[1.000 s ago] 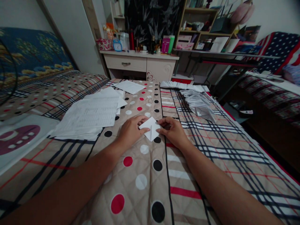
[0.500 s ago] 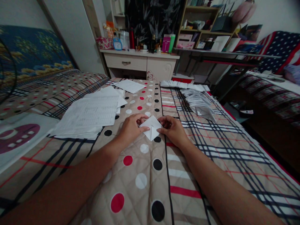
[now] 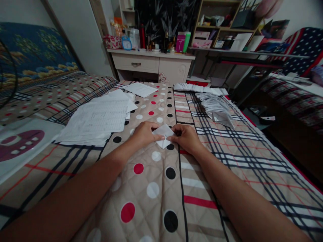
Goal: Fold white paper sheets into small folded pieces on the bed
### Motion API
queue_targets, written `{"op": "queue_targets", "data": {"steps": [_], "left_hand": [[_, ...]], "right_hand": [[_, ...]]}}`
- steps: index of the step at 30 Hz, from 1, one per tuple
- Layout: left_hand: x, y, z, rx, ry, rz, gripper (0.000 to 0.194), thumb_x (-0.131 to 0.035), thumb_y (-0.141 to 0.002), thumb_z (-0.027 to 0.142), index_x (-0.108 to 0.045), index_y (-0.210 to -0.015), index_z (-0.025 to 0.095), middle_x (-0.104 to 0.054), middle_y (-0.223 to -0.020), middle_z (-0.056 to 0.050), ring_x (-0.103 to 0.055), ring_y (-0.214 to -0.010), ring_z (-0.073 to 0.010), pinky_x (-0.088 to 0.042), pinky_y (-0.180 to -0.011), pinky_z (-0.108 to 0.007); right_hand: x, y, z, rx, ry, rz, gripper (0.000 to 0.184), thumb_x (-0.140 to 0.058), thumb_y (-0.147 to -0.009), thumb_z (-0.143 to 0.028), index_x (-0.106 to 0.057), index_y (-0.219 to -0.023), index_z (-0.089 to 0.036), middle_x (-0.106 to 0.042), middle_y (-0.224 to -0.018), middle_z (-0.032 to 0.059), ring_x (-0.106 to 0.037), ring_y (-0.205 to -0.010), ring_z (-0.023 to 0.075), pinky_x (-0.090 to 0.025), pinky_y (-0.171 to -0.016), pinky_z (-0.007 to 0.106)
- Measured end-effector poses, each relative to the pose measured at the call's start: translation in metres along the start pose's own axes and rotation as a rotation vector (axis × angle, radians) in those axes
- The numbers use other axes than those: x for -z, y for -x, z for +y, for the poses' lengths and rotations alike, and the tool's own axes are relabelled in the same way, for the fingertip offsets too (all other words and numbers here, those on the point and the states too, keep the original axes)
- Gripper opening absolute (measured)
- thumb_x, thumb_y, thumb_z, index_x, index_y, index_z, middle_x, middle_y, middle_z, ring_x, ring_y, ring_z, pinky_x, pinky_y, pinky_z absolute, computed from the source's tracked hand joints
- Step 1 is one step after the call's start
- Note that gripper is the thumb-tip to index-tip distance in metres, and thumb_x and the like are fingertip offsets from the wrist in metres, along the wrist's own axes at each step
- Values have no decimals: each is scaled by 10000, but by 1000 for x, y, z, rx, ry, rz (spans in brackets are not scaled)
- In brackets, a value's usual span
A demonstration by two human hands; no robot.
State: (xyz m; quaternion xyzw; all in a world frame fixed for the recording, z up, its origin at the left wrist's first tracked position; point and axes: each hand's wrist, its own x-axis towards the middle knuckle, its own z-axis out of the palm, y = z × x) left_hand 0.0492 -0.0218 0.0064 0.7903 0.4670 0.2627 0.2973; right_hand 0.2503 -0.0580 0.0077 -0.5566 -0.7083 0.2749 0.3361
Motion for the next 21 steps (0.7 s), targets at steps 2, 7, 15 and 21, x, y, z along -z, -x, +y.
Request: {"op": "queue_targets", "data": {"steps": [2,7,15,21], "left_hand": [[0,0,0,3,3,3,259,-781,-629,374,-720,-769,165,-652,-664,16,-550,-596,-134,-362,-540,-246],[3,1,-2,-3,85,39,162,-769,-639,274,-719,-736,154,-631,-657,17,-522,-611,-118,-370,-565,-239],[8,1,-11,-15,175,36,217,-717,-654,108,-745,-856,179,-659,-690,15,-543,-602,-102,-418,-560,-225],[4,4,-15,-46,153,90,172,-757,-688,211,-754,-860,205,-687,-728,7,-576,-626,-115,-439,-579,-238]], "right_hand": [[1,0,1,20,-3,-8,112,-767,-667,-214,-692,-742,-180,-644,-664,-20,-547,-597,125,-365,-544,225],[9,1,1,42,76,0,83,-755,-688,-181,-704,-754,-179,-669,-688,-9,-572,-628,137,-380,-585,238],[15,7,-16,34,384,22,32,-692,-762,-212,-707,-789,-206,-694,-763,16,-594,-690,165,-367,-617,260],[7,11,-13,172,361,73,182,-637,-782,-136,-684,-948,-193,-668,-865,33,-581,-751,163,-381,-652,260]]}}
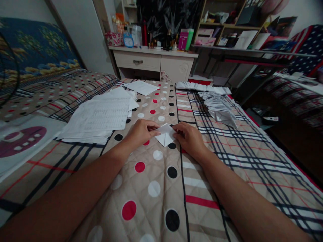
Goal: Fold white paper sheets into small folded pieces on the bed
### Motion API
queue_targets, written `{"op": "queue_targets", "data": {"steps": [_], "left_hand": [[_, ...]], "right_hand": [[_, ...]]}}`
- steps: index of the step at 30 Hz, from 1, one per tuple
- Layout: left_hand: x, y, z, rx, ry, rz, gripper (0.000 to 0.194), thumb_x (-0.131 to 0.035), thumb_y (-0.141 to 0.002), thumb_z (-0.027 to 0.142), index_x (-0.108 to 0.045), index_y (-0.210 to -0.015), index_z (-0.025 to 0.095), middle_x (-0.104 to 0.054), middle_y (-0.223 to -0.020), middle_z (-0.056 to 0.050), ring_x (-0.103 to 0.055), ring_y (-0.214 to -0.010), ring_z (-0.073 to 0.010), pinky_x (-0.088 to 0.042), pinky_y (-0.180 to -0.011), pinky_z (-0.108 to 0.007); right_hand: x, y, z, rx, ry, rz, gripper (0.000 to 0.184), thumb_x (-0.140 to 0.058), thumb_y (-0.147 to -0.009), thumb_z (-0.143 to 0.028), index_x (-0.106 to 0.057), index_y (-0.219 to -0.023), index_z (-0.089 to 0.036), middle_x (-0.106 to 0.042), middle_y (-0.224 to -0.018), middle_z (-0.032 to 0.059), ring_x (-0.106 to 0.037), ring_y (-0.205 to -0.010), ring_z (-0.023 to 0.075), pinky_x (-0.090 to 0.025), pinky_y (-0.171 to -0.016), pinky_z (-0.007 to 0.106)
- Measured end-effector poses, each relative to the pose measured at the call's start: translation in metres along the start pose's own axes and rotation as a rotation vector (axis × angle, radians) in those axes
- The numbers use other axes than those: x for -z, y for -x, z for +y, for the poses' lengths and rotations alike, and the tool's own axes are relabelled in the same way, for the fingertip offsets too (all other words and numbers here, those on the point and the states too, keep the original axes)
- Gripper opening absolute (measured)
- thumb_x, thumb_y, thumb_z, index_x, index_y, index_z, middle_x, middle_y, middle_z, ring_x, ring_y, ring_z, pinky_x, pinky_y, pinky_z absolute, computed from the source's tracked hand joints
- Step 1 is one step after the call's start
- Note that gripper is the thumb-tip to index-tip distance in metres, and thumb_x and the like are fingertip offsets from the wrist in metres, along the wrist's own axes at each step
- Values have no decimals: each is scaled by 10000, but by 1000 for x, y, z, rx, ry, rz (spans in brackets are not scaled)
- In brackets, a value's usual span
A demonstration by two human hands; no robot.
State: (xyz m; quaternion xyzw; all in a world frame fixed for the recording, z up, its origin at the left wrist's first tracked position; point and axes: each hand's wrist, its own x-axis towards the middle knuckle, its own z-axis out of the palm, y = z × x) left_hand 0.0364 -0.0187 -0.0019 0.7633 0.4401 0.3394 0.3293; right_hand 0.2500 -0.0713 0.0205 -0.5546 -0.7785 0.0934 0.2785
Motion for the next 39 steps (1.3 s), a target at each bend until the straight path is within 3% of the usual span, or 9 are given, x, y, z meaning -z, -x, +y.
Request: {"op": "queue_targets", "data": {"steps": [4,7,10,16,20,25,30,39], "left_hand": [[-2,2,7,-67,-183,111,189,-809,-654,325,-753,-799,218,-686,-770,-9,-585,-687,-149,-449,-609,-270],[-2,2,16,-221,-326,171,127,-824,-636,254,-727,-707,211,-691,-764,-11,-581,-787,-181,-454,-707,-307],[-4,-1,21,-292,-326,137,84,-789,-671,189,-711,-701,191,-691,-742,-9,-579,-738,-163,-441,-701,-301],[-9,-6,14,-16,-140,107,190,-799,-648,279,-727,-778,161,-667,-671,0,-542,-574,-109,-402,-540,-232],[-7,-7,9,29,-123,56,181,-769,-664,231,-732,-830,168,-684,-717,-9,-580,-637,-126,-437,-601,-247],[1,-2,11,-176,-120,-12,170,-666,-697,44,-731,-772,182,-689,-772,-8,-600,-731,-129,-456,-691,-258],[6,1,11,-389,-142,-20,230,-636,-697,-18,-734,-698,190,-668,-675,-6,-594,-731,-137,-463,-701,-266],[10,6,10,-510,-215,-40,252,-599,-732,-5,-746,-749,200,-688,-697,-20,-605,-720,-144,-476,-691,-276]], "right_hand": [[-5,-2,3,83,-46,43,129,-668,-800,-255,-688,-907,-187,-645,-804,33,-567,-742,171,-377,-638,263],[-6,-4,2,97,-67,70,144,-656,-816,-303,-691,-877,-177,-638,-782,37,-566,-732,172,-380,-639,266],[-7,-6,-1,95,-96,87,133,-636,-822,-265,-692,-904,-177,-642,-805,42,-572,-737,169,-393,-653,264],[-15,-8,4,-34,-195,109,86,-653,-771,-232,-681,-843,-194,-652,-736,5,-566,-659,151,-397,-617,255],[-19,-9,10,-76,-269,79,93,-666,-738,-202,-679,-828,-185,-651,-719,2,-566,-642,147,-402,-596,251],[-13,-5,9,51,-369,67,140,-621,-714,-67,-684,-775,-176,-655,-776,18,-599,-720,151,-439,-666,256],[-7,0,5,190,-316,52,268,-548,-711,24,-714,-772,-177,-623,-810,32,-592,-770,149,-441,-684,253],[-7,6,3,279,-136,36,281,-536,-753,-6,-724,-775,-213,-623,-876,33,-576,-840,163,-433,-706,258]]}}
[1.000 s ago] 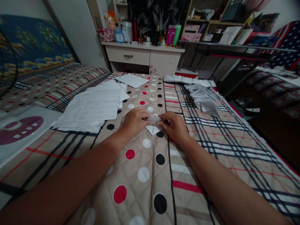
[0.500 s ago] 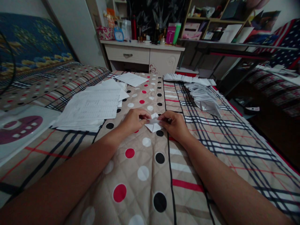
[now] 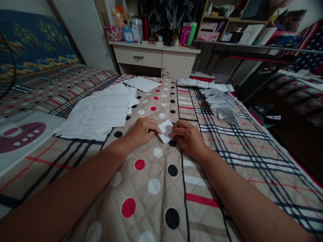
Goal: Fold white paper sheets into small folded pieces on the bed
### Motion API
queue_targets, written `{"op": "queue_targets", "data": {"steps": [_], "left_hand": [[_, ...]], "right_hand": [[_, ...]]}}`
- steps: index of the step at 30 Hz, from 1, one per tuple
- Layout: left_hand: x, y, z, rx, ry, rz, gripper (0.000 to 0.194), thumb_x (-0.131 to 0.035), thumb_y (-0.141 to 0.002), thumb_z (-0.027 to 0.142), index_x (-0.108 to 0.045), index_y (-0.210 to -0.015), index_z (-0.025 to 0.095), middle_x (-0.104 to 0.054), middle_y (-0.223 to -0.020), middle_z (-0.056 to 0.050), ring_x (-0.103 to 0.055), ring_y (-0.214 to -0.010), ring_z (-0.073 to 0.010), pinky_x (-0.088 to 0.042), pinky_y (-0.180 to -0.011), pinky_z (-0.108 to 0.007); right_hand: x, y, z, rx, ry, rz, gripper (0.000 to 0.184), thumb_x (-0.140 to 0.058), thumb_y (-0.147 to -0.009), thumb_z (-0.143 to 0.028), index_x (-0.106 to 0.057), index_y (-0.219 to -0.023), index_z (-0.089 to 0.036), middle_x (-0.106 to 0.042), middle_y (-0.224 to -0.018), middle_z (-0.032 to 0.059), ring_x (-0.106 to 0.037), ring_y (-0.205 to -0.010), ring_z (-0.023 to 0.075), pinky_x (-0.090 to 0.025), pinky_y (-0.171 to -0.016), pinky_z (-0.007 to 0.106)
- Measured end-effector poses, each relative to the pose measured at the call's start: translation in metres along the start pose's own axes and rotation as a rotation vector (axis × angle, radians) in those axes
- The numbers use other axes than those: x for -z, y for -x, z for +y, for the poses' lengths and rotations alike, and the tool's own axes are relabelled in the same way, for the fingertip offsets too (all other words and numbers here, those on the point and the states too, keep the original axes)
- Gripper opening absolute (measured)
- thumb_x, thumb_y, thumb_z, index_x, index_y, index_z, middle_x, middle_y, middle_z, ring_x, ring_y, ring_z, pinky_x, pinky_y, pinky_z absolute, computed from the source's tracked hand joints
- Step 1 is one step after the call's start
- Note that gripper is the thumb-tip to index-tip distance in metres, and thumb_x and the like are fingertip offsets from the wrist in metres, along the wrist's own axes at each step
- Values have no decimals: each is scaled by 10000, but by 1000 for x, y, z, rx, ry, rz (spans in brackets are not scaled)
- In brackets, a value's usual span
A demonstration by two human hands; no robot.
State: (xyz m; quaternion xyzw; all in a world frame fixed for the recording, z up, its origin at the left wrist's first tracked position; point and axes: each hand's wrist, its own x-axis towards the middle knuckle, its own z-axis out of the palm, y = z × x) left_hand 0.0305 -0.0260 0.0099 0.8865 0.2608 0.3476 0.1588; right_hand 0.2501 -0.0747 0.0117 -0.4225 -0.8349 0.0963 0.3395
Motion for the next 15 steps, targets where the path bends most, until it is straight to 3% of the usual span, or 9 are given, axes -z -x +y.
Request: {"op": "queue_targets", "data": {"steps": [15], "left_hand": [[2,0,8,-50,-89,-35,269,-554,-739,1,-735,-761,198,-689,-727,-25,-585,-750,-159,-480,-728,-307]], "right_hand": [[-2,0,-4,-38,-6,-6,320,-494,-691,44,-706,-750,-188,-608,-872,43,-569,-814,156,-429,-689,248]]}}
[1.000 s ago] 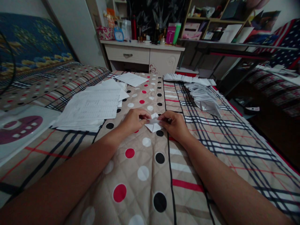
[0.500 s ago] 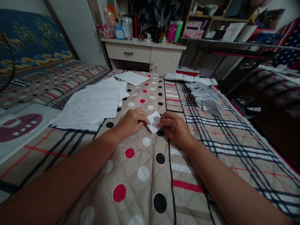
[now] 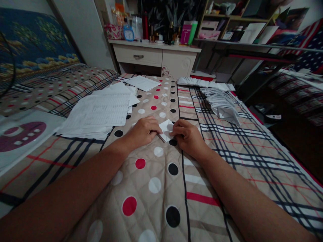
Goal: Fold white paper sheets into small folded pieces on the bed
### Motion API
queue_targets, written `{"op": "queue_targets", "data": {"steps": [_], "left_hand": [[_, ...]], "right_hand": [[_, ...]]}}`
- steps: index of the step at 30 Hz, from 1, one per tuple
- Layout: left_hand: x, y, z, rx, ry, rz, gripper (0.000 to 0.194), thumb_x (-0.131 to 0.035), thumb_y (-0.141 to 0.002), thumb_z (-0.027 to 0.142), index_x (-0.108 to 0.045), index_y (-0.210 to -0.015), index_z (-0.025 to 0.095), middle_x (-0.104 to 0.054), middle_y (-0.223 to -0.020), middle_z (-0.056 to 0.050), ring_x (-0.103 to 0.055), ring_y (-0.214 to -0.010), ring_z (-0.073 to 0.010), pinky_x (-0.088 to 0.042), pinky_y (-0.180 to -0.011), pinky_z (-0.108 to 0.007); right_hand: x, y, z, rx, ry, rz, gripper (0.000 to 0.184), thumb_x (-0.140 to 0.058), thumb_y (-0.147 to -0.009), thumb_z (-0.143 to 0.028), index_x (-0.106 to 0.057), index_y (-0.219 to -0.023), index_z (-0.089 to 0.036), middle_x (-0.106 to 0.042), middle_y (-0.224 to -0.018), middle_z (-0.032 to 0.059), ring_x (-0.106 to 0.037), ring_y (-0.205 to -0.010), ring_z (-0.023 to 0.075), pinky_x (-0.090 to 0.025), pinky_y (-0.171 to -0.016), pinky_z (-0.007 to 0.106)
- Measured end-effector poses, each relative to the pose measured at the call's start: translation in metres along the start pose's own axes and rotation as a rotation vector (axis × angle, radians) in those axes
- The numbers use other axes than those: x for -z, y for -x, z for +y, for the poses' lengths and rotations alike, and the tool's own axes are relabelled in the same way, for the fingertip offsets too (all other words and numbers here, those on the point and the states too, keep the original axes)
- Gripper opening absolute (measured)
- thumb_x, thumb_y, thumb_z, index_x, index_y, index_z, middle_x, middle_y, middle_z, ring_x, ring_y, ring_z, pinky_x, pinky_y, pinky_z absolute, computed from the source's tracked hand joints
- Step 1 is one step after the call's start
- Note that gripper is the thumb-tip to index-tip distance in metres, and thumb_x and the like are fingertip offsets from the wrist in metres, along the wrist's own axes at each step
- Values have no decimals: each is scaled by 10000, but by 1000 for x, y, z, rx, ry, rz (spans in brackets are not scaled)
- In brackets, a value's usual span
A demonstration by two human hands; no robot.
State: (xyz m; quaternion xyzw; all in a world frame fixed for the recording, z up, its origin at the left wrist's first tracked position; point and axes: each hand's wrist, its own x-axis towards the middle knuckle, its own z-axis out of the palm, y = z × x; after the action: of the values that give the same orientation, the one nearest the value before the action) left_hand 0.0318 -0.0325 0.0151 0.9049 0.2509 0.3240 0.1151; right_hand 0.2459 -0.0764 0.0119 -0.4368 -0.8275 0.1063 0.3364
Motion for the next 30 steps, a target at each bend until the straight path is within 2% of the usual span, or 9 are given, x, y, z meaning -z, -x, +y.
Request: {"op": "queue_targets", "data": {"steps": [6,14,18,25,30], "left_hand": [[0,-1,2,25,-23,-19,262,-545,-732,11,-728,-740,199,-693,-728,-22,-592,-752,-159,-484,-726,-307],[-2,-1,4,-80,-164,-99,240,-512,-774,17,-696,-726,163,-634,-726,-41,-548,-788,-178,-470,-771,-319],[-2,1,7,-70,-213,-139,251,-497,-776,9,-690,-730,163,-615,-745,-45,-534,-822,-184,-466,-793,-323],[-3,0,5,-41,-149,-98,249,-499,-767,6,-688,-714,160,-623,-725,-41,-544,-793,-179,-465,-770,-317],[-2,1,5,-44,-164,-113,242,-497,-770,14,-681,-715,162,-610,-735,-40,-533,-807,-181,-461,-777,-321]], "right_hand": [[0,1,0,24,27,0,300,-511,-687,35,-702,-742,-189,-609,-888,49,-568,-820,161,-432,-694,253],[1,1,-3,34,80,-24,313,-491,-690,38,-709,-752,-177,-614,-908,68,-574,-835,172,-439,-705,263],[1,1,-5,20,110,-23,301,-490,-724,22,-714,-759,-177,-616,-923,77,-575,-828,174,-443,-692,265],[2,2,-6,31,125,-43,294,-495,-727,7,-710,-770,-189,-614,-937,69,-573,-852,176,-445,-713,263],[1,2,-5,35,146,-44,276,-493,-751,-9,-708,-760,-183,-610,-935,70,-562,-835,171,-429,-692,258]]}}
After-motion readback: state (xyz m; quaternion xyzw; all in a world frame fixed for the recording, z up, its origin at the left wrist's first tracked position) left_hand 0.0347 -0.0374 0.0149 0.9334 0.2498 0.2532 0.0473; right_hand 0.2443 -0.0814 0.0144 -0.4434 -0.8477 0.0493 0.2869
